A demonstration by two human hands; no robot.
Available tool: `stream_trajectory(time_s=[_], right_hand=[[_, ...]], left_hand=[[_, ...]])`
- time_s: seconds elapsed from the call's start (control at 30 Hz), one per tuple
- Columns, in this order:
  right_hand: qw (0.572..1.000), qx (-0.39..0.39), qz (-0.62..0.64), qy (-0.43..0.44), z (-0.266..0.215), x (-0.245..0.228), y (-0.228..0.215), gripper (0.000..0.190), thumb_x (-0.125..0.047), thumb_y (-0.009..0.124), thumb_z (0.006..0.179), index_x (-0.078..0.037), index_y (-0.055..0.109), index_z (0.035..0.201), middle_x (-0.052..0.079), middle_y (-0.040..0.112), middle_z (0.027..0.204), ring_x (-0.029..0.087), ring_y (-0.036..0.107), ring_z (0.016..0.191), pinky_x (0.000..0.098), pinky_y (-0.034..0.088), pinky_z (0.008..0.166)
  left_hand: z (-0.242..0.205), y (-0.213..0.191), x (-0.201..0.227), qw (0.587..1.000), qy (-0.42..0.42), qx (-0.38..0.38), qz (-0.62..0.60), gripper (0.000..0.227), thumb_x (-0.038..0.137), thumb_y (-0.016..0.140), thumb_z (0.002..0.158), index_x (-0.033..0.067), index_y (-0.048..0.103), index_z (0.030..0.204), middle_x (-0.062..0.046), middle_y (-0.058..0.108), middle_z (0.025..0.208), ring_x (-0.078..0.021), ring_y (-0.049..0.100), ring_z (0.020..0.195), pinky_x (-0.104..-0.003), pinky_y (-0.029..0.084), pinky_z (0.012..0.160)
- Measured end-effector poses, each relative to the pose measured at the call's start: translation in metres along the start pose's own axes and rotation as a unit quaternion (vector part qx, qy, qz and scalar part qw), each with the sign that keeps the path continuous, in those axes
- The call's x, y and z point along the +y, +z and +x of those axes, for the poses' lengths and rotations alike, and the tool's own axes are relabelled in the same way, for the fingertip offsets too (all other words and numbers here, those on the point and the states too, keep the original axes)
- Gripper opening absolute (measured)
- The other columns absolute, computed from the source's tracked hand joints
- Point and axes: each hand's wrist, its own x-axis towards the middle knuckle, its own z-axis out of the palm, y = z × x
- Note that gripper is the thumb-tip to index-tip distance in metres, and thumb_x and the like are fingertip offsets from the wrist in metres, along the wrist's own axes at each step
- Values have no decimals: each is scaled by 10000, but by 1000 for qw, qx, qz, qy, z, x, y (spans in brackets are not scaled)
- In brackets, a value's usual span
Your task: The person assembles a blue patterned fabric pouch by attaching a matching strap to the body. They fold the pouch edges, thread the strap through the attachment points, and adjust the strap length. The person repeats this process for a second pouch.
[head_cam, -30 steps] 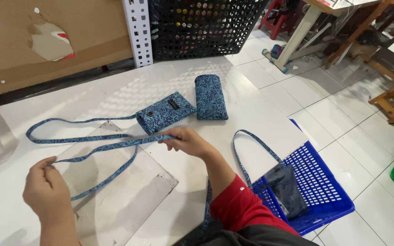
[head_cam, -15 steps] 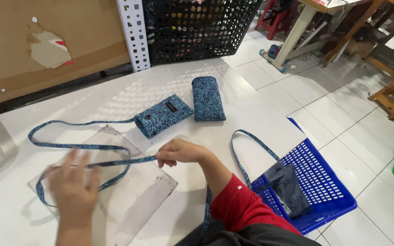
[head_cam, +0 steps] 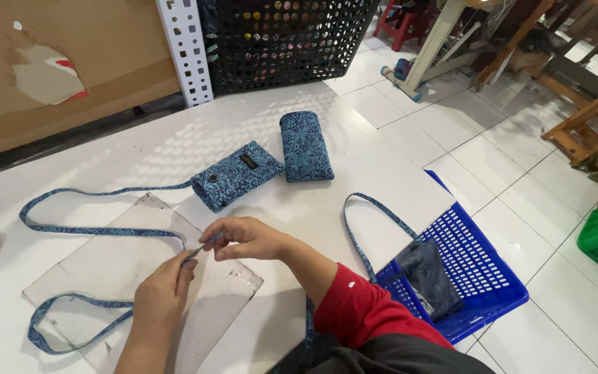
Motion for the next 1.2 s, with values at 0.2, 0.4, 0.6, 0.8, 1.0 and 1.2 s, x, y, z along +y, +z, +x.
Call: stream_trajectory(time_s=[0.2,0.4,0.6,0.8,1.0,1.2], right_hand=[[975,90,-197,-49,2,15,4,141,-71,739,977,-53,733,1117,57,704,1048,125,668,960,284,551,842],[986,101,-125,45,4,20,20,175,-120,717,966,-35,681,1115,28,732,950,88,667,886,257,553,804],[990,78,-108,53,5,24,20,161,-120,706,974,-27,672,1101,25,726,965,80,666,895,254,552,807],[976,77,-199,45,4,28,18,181,-130,714,953,-17,688,1093,48,724,944,99,684,865,273,568,784],[987,67,-122,86,6,43,10,177,-110,666,971,-12,650,1118,30,705,955,102,672,869,287,580,810],[990,87,-99,57,4,60,7,118,-72,664,975,-3,634,1066,29,674,979,99,637,885,268,543,802]], left_hand=[[-4,2,14,989,130,71,-2,267,212,689,900,56,697,1117,-143,728,1021,-331,697,880,-389,540,747],[-5,1,19,990,87,95,-51,126,139,694,915,63,688,1015,-110,725,930,-310,696,824,-382,527,722],[-6,5,20,988,15,87,-127,129,122,681,920,44,688,1023,-112,721,913,-279,702,774,-365,538,691],[-6,6,20,984,79,125,-102,105,116,673,926,36,679,993,-122,717,929,-301,705,838,-385,544,740],[-1,16,13,981,45,134,-131,121,136,678,926,29,687,982,-131,726,904,-279,707,790,-376,545,698],[2,15,9,966,-23,93,-240,169,170,657,953,24,705,1024,-107,755,901,-177,744,737,-308,566,648]])
